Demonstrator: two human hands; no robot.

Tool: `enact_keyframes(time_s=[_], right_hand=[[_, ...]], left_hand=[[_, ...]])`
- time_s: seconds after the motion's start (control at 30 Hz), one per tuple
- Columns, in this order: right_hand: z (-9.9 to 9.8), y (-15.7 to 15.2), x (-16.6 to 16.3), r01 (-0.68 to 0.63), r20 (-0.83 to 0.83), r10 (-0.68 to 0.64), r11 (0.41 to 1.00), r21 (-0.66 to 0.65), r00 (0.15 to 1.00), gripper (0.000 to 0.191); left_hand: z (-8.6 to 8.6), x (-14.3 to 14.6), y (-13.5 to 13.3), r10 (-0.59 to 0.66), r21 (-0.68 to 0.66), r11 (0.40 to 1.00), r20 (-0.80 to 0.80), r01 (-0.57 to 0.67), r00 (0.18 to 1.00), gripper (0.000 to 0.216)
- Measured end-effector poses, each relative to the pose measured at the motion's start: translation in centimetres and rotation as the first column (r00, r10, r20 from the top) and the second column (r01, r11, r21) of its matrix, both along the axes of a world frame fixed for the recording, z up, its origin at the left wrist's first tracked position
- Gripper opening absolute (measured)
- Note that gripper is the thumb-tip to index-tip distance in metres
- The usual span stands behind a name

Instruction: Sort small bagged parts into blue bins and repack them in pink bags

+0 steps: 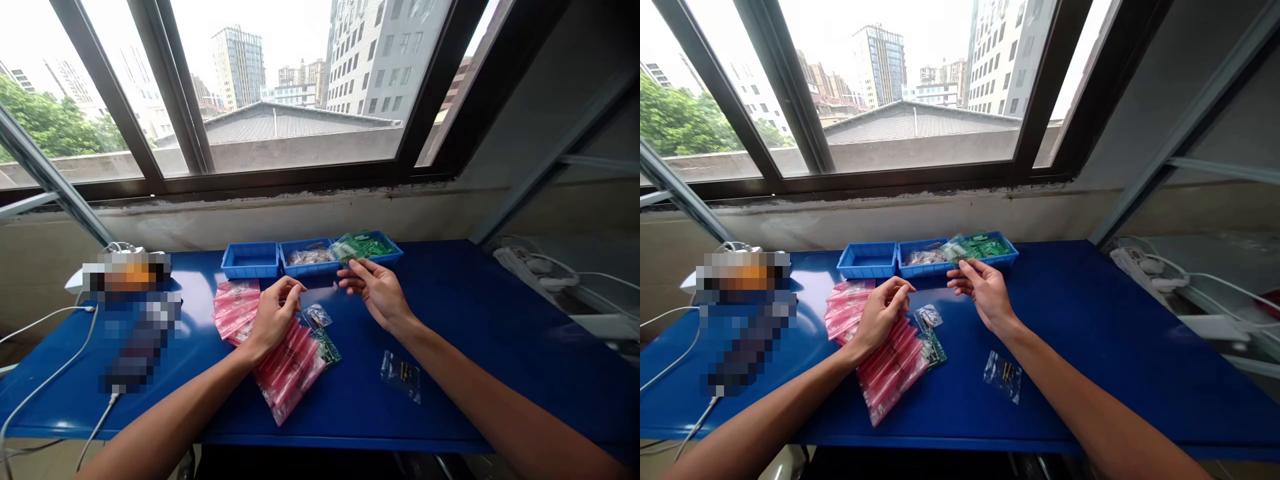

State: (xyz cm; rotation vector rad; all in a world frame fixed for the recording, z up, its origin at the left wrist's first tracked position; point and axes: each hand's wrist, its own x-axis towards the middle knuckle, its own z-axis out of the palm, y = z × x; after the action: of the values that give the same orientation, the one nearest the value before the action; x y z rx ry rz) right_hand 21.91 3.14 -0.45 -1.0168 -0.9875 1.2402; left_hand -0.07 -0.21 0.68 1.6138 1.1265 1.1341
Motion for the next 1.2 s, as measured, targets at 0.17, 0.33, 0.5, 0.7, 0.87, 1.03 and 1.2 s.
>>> enact_keyframes(time_s=[0.17, 0.33, 0.5, 0.7, 0.87, 1.03, 1.2], right_hand=[[0.1, -0.3, 0.0, -0.077, 0.037, 0.078, 0.996, -0.041, 0.996, 0.036], [0.2, -1.3, -0.4, -0.357, 0.743, 0.142, 0.924, 0.138, 0.654, 0.026], [0.3, -1.6, -0.3, -0.550, 0.918, 0.196, 0.835, 0.029, 0.346, 0.041], [0.4, -1.6, -0.3, -0.564, 0.927, 0.223, 0.825, -0.016, 0.301, 0.041], [0.2, -1.7, -0.2, -0.578, 0.936, 0.212, 0.816, -0.010, 0.282, 0.029], [0.3, -1.8, -0.1, -0.603, 0.941, 0.210, 0.798, -0.009, 0.264, 0.040], [0.3, -1.8, -0.1, -0.617, 0.950, 0.209, 0.787, -0.022, 0.232, 0.025]], left_hand=[[-0.1, 0.1, 0.1, -0.013, 0.025, 1.000, -0.045, 0.014, 0.999, 0.026], [0.0, 0.1, 0.1, -0.026, 0.017, 0.999, -0.041, 0.027, 0.999, 0.026], [0.0, 0.0, 0.0, -0.036, 0.012, 0.999, -0.043, 0.037, 0.998, 0.025], [0.0, 0.0, 0.1, -0.041, 0.018, 0.999, -0.048, 0.042, 0.998, 0.024], [-0.1, 0.0, 0.2, -0.051, 0.006, 0.999, -0.064, 0.052, 0.997, 0.024], [0.0, 0.0, 0.1, -0.057, 0.024, 0.998, -0.087, 0.059, 0.995, 0.026], [0.1, 0.0, 0.1, -0.059, 0.020, 0.998, -0.102, 0.062, 0.993, 0.025]])
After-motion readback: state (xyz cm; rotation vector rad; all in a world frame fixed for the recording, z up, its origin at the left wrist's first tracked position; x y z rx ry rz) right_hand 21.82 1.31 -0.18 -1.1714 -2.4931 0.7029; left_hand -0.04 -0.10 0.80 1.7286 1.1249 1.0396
